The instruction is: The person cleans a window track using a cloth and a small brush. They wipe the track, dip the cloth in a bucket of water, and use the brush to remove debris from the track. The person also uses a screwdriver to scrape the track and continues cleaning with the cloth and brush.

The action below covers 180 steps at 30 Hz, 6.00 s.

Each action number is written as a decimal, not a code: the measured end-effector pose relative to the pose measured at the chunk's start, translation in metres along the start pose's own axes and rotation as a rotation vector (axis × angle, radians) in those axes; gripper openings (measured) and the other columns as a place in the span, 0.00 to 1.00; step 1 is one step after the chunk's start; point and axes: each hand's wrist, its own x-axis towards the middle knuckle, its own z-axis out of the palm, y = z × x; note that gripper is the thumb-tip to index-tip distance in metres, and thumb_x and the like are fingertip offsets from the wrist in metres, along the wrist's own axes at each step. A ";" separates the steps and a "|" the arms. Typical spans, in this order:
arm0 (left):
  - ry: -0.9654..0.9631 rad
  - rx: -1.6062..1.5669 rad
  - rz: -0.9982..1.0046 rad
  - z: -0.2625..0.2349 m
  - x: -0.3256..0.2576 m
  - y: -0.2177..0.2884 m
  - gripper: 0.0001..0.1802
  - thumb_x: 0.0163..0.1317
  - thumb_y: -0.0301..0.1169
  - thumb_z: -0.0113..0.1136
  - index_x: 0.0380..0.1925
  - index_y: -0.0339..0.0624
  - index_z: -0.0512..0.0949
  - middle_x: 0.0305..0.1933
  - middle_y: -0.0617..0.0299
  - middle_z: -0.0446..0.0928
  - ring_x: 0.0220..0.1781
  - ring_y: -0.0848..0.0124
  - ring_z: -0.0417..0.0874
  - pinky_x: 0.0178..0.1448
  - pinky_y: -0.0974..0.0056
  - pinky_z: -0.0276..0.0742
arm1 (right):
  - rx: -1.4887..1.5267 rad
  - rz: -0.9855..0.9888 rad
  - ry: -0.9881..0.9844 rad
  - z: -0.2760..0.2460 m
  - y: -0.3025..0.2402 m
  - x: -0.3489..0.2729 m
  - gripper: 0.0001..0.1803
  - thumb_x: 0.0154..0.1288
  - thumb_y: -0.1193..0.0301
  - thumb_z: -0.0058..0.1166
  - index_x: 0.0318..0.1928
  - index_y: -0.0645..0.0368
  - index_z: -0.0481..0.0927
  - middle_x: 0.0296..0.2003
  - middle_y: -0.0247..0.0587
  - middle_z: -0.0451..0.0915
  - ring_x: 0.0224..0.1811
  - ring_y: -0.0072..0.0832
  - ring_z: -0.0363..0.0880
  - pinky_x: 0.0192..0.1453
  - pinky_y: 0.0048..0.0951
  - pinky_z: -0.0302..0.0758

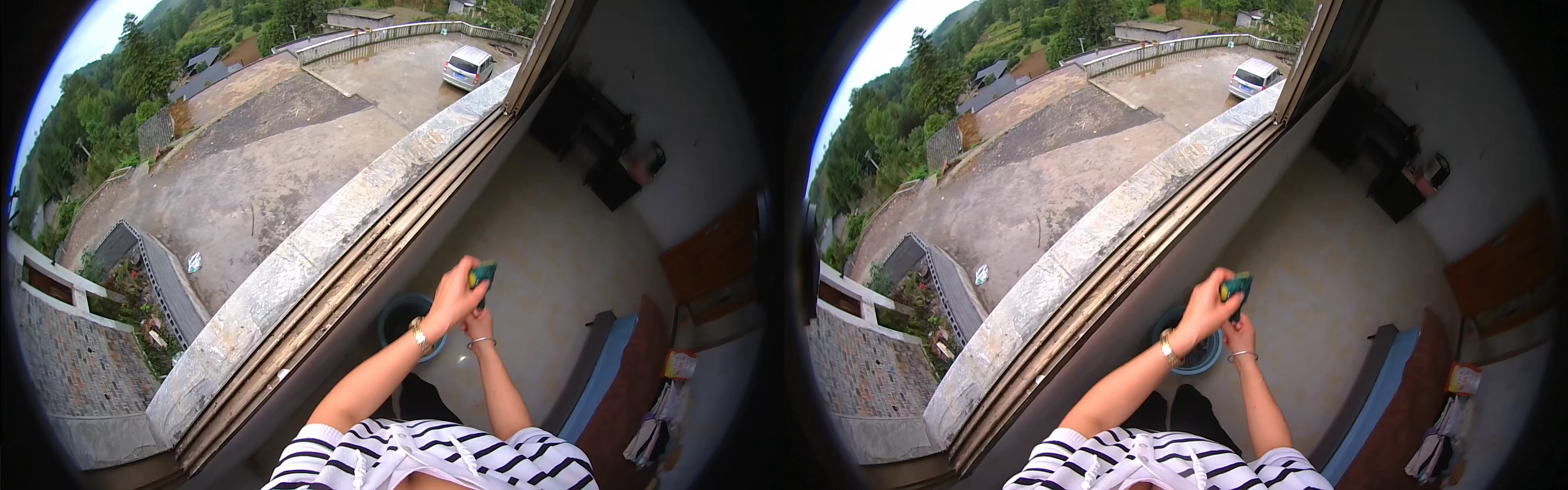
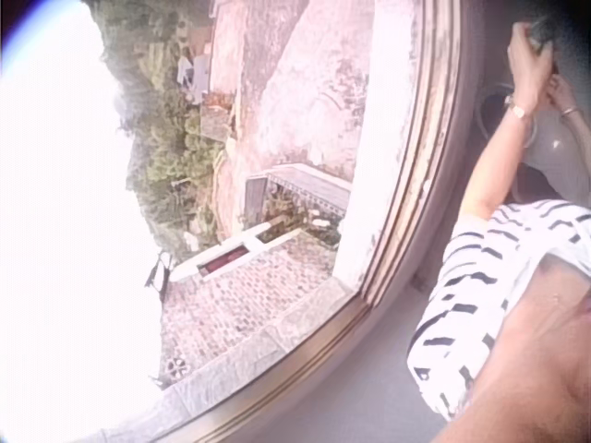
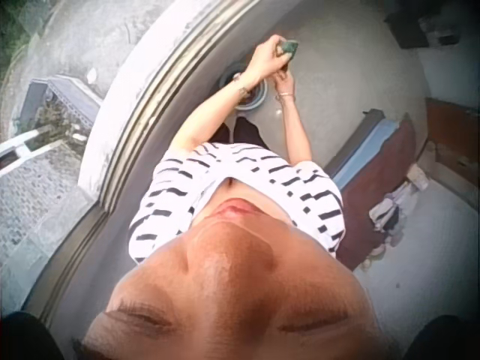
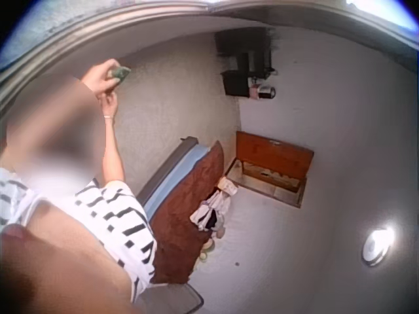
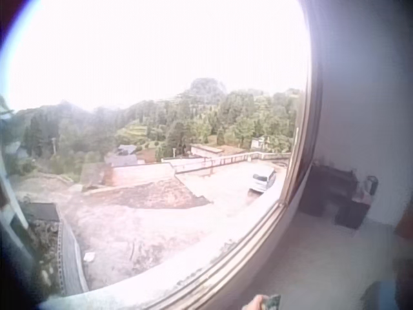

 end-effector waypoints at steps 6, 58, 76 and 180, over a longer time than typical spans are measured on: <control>0.257 0.474 0.157 -0.080 0.105 0.067 0.23 0.53 0.32 0.68 0.47 0.46 0.69 0.34 0.48 0.79 0.38 0.48 0.81 0.41 0.50 0.75 | 0.093 -0.308 -0.132 -0.003 -0.130 0.025 0.14 0.69 0.77 0.50 0.54 0.58 0.77 0.35 0.33 0.80 0.20 0.10 0.66 0.21 0.14 0.63; 0.115 0.961 0.019 -0.132 0.027 0.040 0.04 0.53 0.21 0.56 0.30 0.37 0.77 0.37 0.54 0.79 0.44 0.57 0.76 0.47 0.58 0.78 | -1.164 -1.140 -1.140 0.159 -0.286 0.095 0.05 0.57 0.71 0.62 0.33 0.59 0.82 0.28 0.44 0.80 0.33 0.43 0.80 0.38 0.37 0.76; 0.512 0.850 -0.300 -0.287 -0.227 0.094 0.10 0.49 0.16 0.57 0.31 0.39 0.81 0.33 0.55 0.81 0.40 0.56 0.80 0.47 0.57 0.76 | -0.866 -1.273 -1.567 0.310 -0.160 -0.145 0.04 0.59 0.67 0.56 0.31 0.53 0.78 0.30 0.40 0.79 0.35 0.43 0.81 0.38 0.43 0.77; 0.959 1.260 -0.563 -0.328 -0.356 0.099 0.10 0.58 0.19 0.53 0.37 0.40 0.79 0.43 0.59 0.80 0.49 0.58 0.80 0.49 0.58 0.79 | -0.756 -1.610 -1.832 0.416 -0.103 -0.283 0.07 0.62 0.71 0.51 0.41 0.56 0.73 0.33 0.46 0.76 0.28 0.47 0.81 0.32 0.45 0.78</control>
